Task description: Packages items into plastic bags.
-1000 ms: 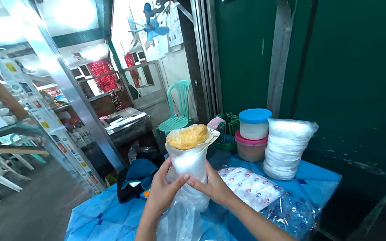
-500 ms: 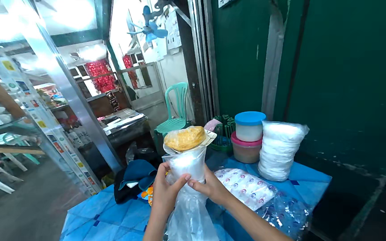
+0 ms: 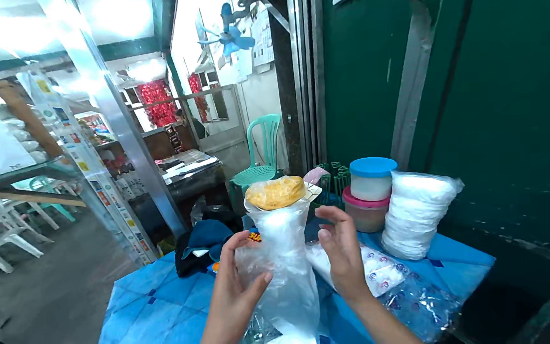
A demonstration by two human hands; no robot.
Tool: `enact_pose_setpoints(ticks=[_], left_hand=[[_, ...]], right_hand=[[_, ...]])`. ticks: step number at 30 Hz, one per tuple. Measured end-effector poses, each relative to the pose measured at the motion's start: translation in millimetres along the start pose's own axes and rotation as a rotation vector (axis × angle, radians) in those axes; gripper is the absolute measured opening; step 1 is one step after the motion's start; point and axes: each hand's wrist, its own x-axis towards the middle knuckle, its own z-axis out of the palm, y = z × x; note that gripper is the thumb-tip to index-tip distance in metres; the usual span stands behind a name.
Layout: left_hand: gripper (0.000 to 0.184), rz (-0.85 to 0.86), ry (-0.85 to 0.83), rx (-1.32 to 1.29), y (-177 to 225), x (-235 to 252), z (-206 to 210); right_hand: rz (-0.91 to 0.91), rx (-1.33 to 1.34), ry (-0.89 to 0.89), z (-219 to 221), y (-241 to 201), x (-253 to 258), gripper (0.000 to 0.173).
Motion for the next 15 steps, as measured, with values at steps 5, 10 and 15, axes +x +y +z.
enact_pose_setpoints(ticks=[5, 10, 15], left_hand=[[0.073, 0.021, -0.130, -0.107, 12, -2, 5], [0.028, 0.007, -0.139, -0.125, 18, -5, 3], [0.031, 0.021, -0.346, -0.404, 11, 9, -12]], right_hand=[[-0.022, 0.060, -0.433, 11, -47, 0, 0.037], [0.087, 0.325, -0.473, 7, -56, 5, 0.022], [0.220, 0.449, -0.851, -12, -55, 19, 0.023]])
